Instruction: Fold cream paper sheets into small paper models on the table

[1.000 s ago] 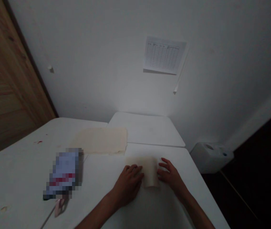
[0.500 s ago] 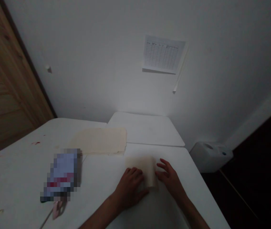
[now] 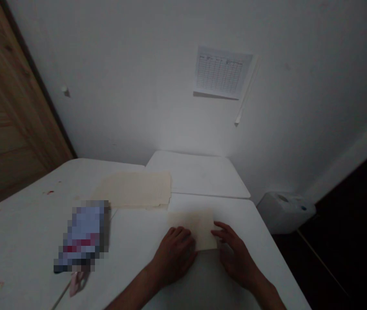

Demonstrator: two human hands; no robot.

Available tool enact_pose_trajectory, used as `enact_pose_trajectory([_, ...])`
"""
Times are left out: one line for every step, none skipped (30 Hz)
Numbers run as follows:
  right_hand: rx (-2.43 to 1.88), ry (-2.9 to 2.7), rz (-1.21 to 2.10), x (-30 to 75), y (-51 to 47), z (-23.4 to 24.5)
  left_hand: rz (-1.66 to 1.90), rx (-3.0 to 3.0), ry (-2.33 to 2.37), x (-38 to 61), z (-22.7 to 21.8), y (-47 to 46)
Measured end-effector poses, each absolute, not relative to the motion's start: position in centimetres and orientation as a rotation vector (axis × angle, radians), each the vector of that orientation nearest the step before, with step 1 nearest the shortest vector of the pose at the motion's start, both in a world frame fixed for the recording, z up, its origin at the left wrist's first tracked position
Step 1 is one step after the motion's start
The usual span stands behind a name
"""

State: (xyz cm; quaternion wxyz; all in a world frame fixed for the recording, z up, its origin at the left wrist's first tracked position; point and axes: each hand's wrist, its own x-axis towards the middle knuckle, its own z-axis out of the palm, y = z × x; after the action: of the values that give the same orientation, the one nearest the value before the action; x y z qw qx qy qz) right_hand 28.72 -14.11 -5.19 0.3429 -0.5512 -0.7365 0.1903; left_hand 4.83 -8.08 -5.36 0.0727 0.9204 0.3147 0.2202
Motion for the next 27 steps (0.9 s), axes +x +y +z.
enact_pose_trajectory([-1.455,-1.943,0.439,28.7,-13.8,-5.3,0.656,2.763,0.934,4.7,-5.3,-8.1])
enact_pose_trajectory([-1.468,-1.982,0.385,28.7,-13.5,-5.3,0.644,2.761,0.922,4.6,-5.2,-8.0])
enact_pose_trajectory([-1.47,-2.028,0.333,28.6,-13.2,-5.2,0.628,2.759,0.91,4.5,-5.1,-8.0])
enact_pose_trajectory([-1.467,-2.079,0.286,28.6,-13.0,-5.1,0.614,2.755,0.898,4.5,-5.1,-7.9])
enact_pose_trajectory([-1.461,-2.129,0.24,28.6,-12.8,-4.9,0.606,2.749,0.891,4.4,-5.1,-7.8])
enact_pose_trajectory([-1.458,-2.174,0.201,28.6,-12.7,-4.7,0.606,2.741,0.894,4.3,-5.1,-7.7])
enact_pose_trajectory([-1.458,-2.216,0.175,28.7,-12.7,-4.4,0.614,2.733,0.906,4.2,-5.2,-7.6])
enact_pose_trajectory([-1.461,-2.25,0.164,28.7,-12.7,-4.1,0.626,2.728,0.92,4.2,-5.3,-7.5])
enact_pose_trajectory([-1.468,-2.277,0.167,28.7,-12.8,-3.8,0.633,2.726,0.934,4.2,-5.5,-7.4])
enact_pose_trajectory([-1.474,-2.3,0.182,28.7,-12.8,-3.5,0.634,2.725,0.946,4.2,-5.7,-7.3])
enact_pose_trajectory([-1.476,-2.32,0.201,28.8,-12.8,-3.2,0.626,2.726,0.954,4.2,-5.8,-7.3])
enact_pose_trajectory([-1.471,-2.338,0.219,28.8,-12.8,-2.9,0.616,2.725,0.959,4.1,-5.9,-7.3])
enact_pose_trajectory([-1.463,-2.352,0.235,28.8,-12.7,-2.6,0.608,2.721,0.964,4.1,-6.0,-7.2])
enact_pose_trajectory([-1.451,-2.364,0.251,28.8,-12.6,-2.4,0.605,2.718,0.969,4.1,-6.1,-7.2])
enact_pose_trajectory([-1.437,-2.373,0.268,28.7,-12.5,-2.1,0.606,2.715,0.975,4.1,-6.1,-7.2])
enact_pose_trajectory([-1.423,-2.375,0.289,28.6,-12.3,-1.9,0.609,2.713,0.981,4.1,-6.2,-7.2])
enact_pose_trajectory([-1.409,-2.373,0.315,28.6,-12.1,-1.7,0.61,2.713,0.982,4.1,-6.2,-7.2])
enact_pose_trajectory([-1.397,-2.368,0.345,28.5,-11.9,-1.4,0.61,2.712,0.981,4.1,-6.2,-7.2])
enact_pose_trajectory([-1.383,-2.364,0.375,28.4,-11.6,-1.3,0.608,2.71,0.98,4.0,-6.2,-7.1])
enact_pose_trajectory([-1.371,-2.361,0.398,28.4,-11.4,-1.1,0.602,2.707,0.977,4.0,-6.2,-7.1])
enact_pose_trajectory([-1.362,-2.356,0.41,28.4,-11.1,-1.1,0.594,2.703,0.972,3.9,-6.2,-7.1])
enact_pose_trajectory([-1.355,-2.353,0.412,28.4,-10.9,-1.0,0.584,2.698,0.965,3.8,-6.2,-7.1])
enact_pose_trajectory([-1.349,-2.35,0.408,28.4,-10.6,-1.0,0.574,2.692,0.962,3.8,-6.2,-7.1])
enact_pose_trajectory([-1.342,-2.346,0.403,28.5,-10.4,-1.0,0.566,2.686,0.96,3.7,-6.1,-7.1])
enact_pose_trajectory([-1.331,-2.345,0.404,28.5,-10.2,-1.0,0.563,2.681,0.958,3.6,-6.1,-7.1])
enact_pose_trajectory([-1.317,-2.342,0.414,28.5,-10.0,-1.0,0.565,2.677,0.958,3.6,-6.1,-7.1])
enact_pose_trajectory([-1.299,-2.34,0.436,28.6,-9.9,-1.0,0.572,2.674,0.955,3.5,-6.1,-7.0])
